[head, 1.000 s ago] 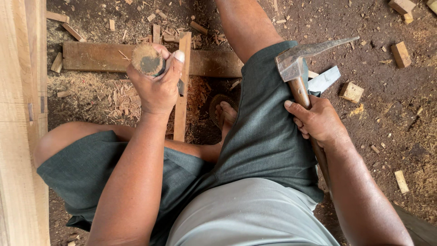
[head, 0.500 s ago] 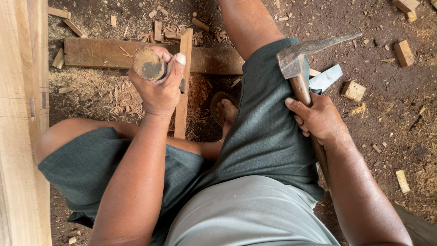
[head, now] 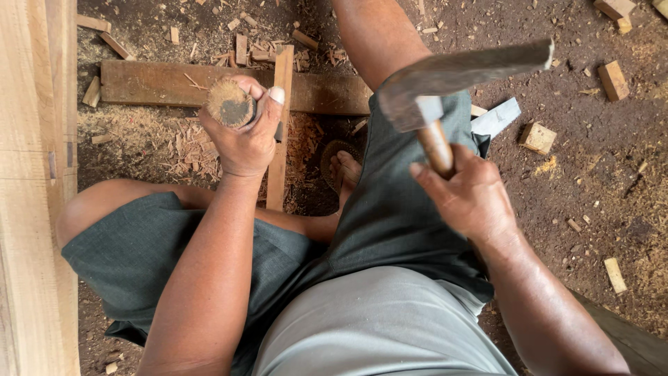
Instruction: The person carves a slot into a wooden beam using a hammer and a chisel while sitting on the ground.
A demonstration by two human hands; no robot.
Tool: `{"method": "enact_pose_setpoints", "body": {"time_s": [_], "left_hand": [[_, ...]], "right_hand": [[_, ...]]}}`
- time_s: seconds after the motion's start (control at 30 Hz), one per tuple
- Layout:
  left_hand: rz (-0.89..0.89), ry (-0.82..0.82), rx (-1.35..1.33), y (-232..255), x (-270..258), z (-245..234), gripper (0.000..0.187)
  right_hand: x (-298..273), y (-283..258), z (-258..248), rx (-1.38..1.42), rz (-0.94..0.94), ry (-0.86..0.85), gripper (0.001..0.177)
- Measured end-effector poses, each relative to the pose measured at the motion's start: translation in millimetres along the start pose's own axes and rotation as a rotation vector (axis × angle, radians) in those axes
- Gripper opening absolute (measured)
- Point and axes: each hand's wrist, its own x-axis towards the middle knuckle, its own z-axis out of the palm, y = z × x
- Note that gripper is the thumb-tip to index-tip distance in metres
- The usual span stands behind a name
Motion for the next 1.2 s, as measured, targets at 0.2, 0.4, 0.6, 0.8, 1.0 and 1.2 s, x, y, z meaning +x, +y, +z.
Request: {"method": "enact_pose_setpoints", "body": {"time_s": [0.2,0.4,0.6,0.8,1.0,1.2], "left_hand": [[0.069,-0.011,0.131,8.4,1.4,1.4,0.023],[0.110,-0.050,0.029,17.4,10.5,6.3,0.023],[0.070,-0.090,0.021,21.9,11.8,5.0,0.011],[0.092,-0.101,-0.031,18.1,19.1,6.6,0.007],[0.119,-0.114,0.133,8.3,29.1,1.7,0.011],[0.085,-0.077,0.124,8.9,23.9,1.3,0.015]], "right_hand": [[0.7,-71.1,-17.9,-0.075,-0.318,-0.072,0.036],[9.3,-109.1,-26.1,-0.085,-0.529,-0.095,0.035],[6.3,-110.6,-26.2,-0.068,-0.454,-0.068,0.034],[4.9,-110.4,-23.2,-0.058,-0.458,-0.046,0.033],[4.4,-110.4,-23.9,-0.015,-0.429,-0.055,0.034],[5.1,-105.7,-21.0,-0.010,-0.367,-0.035,0.036]]}}
